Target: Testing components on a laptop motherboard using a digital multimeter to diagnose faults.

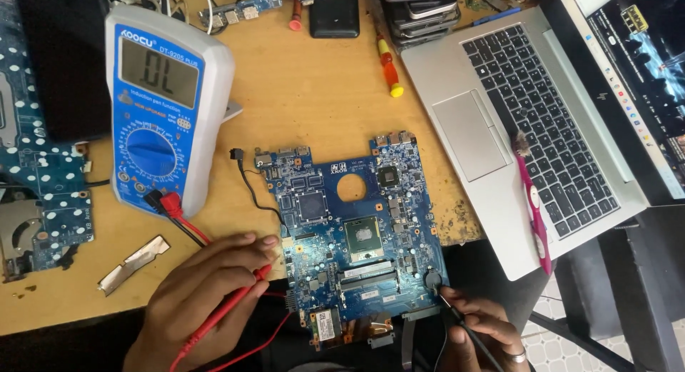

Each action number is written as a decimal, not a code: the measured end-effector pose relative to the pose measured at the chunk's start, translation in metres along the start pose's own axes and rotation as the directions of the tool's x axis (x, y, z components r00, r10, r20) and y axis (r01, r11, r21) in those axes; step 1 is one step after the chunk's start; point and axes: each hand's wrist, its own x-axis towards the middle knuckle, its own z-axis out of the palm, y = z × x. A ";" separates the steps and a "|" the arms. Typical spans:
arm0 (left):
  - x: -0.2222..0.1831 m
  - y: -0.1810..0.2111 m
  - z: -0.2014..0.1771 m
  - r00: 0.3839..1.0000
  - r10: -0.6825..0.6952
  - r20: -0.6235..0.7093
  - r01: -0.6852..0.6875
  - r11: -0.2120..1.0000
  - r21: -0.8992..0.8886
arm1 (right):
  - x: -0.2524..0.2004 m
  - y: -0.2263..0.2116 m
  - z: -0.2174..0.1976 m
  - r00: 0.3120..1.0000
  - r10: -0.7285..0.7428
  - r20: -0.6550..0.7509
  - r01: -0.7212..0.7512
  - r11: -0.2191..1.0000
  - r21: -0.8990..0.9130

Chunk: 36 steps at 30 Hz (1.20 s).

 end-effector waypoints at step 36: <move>-0.002 -0.002 0.007 0.997 0.047 0.059 -0.055 0.990 0.132 | -0.004 0.026 -0.021 0.996 -0.058 0.069 0.066 0.991 -0.121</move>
